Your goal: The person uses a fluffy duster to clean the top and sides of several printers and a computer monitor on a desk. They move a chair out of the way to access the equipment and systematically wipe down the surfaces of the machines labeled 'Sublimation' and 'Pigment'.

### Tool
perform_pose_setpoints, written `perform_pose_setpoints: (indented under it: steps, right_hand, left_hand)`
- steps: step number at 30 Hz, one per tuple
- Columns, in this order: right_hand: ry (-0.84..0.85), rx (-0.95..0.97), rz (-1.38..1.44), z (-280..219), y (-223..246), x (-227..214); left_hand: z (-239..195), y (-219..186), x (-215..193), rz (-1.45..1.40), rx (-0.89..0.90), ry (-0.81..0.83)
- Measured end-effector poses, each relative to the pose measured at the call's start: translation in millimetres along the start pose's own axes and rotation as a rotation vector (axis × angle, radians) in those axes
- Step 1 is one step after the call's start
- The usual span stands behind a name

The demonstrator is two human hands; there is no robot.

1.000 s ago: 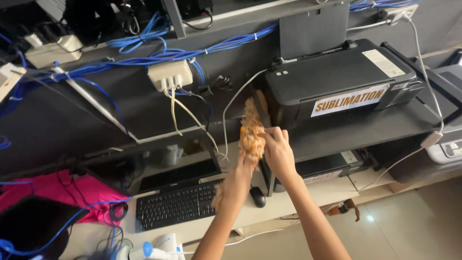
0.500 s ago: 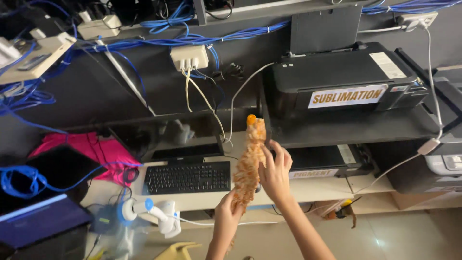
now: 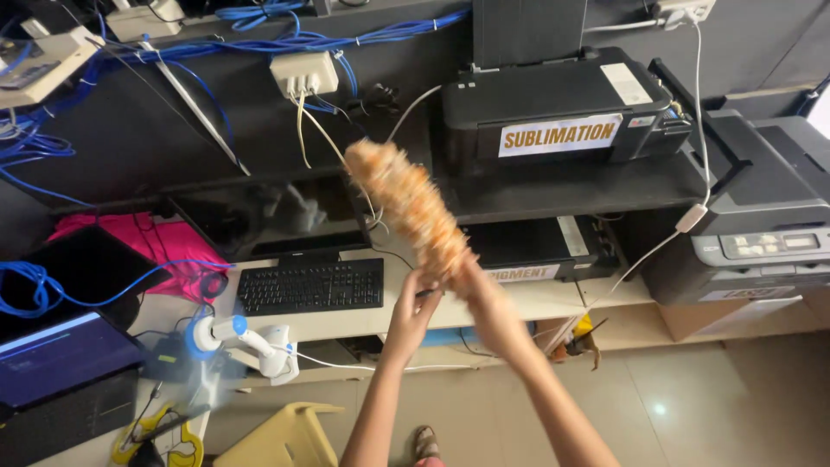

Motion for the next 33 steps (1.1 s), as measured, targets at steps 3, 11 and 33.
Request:
perform_pose_setpoints:
  steps: [3, 11, 33]
  right_hand:
    - [-0.152, 0.223, -0.545, 34, 34, -50]
    - [-0.015, -0.171, -0.657, 114, 25, -128]
    - [-0.335, 0.002, -1.001, 251, 2, 25]
  left_hand:
    - [25, -19, 3, -0.004, -0.004, 0.073]
    - [83, 27, -27, -0.128, 0.257, -0.023]
    - [421, 256, -57, 0.426, 0.529, -0.085]
Point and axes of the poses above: each hand's wrist, its own z-axis towards the middle knuckle, its own x-axis out of the palm, y = z × x, the point moved 1 cm from there along z, towards the middle knuckle, and after that the axes turned 14 degrees about x, right-handed, at the moved point
